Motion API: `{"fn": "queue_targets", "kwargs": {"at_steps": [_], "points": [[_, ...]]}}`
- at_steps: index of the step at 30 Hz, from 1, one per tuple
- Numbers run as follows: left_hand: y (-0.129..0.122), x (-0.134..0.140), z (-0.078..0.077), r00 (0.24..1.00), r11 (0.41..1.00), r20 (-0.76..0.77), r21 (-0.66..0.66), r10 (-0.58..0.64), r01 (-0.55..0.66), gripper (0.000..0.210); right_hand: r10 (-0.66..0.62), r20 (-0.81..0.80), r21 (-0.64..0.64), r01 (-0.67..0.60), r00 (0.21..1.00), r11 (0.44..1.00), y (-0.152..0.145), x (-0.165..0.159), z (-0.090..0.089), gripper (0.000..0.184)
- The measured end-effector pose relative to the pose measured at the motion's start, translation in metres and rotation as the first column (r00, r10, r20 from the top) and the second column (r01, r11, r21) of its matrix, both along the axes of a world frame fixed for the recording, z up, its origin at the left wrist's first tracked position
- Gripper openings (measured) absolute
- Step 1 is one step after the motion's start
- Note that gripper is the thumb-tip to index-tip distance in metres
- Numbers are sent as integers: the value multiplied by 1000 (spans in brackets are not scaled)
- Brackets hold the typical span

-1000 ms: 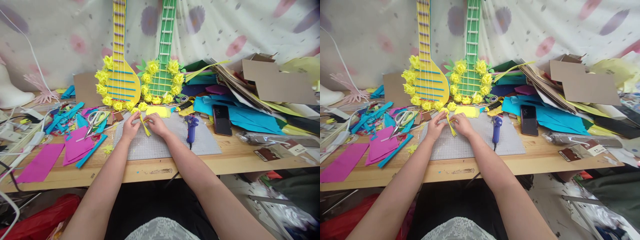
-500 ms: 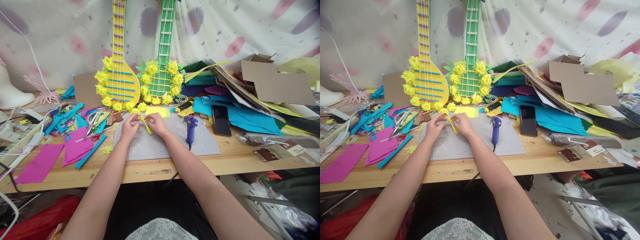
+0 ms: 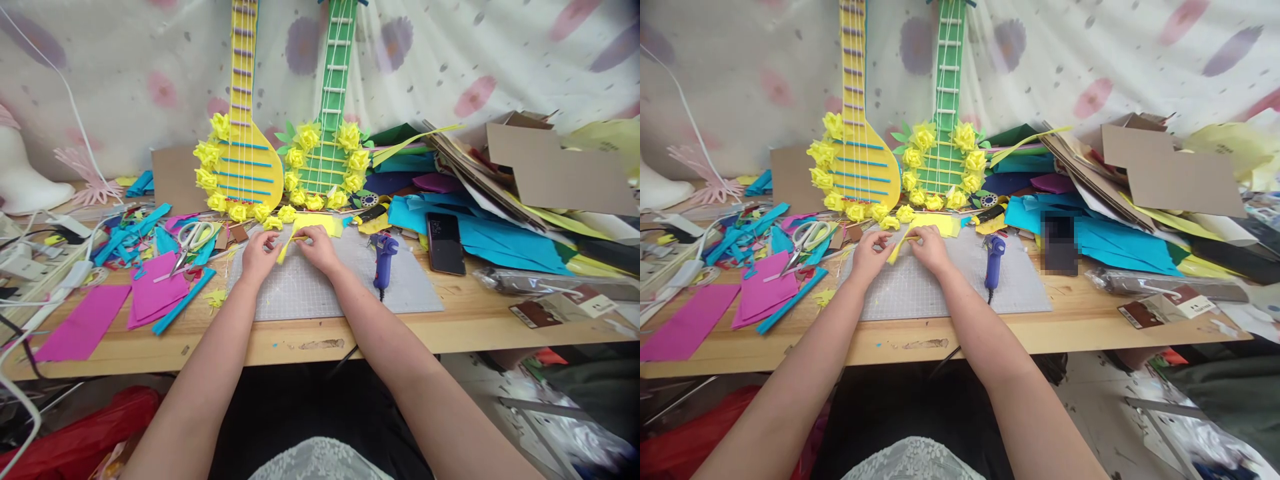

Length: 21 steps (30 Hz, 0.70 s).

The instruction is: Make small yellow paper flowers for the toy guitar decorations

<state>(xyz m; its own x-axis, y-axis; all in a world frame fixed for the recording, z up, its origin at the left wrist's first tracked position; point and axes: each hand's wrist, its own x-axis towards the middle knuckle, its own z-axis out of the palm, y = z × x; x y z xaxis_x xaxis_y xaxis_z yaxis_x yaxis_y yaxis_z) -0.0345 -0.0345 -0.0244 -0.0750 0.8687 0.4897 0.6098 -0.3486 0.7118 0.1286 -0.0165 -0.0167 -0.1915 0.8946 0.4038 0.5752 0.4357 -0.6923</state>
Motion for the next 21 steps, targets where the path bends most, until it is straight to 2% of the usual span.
{"fn": "queue_targets", "kwargs": {"at_steps": [4,8,12,15,19,21], "points": [[-1,1,3,995,998,-96,48,-36,41,38,51,20,23,-52,998,998,1,0,-3,13],[-2,2,5,946,971,-286,133,-152,196,59,77,27,33,-78,997,996,0,1,-3,15],[-2,4,8,915,954,-348,139,-203,265,67,153,48,58,-155,987,986,-2,0,-1,16],[-3,6,8,921,963,-355,151,-158,224,58,198,68,71,-203,978,977,-4,-1,0,16],[-3,10,6,949,989,-311,119,-51,92,48,178,58,58,-181,982,982,-4,-1,0,16],[-3,11,5,956,992,-293,110,-29,64,47,173,49,61,-175,984,983,-3,-1,0,16]]}}
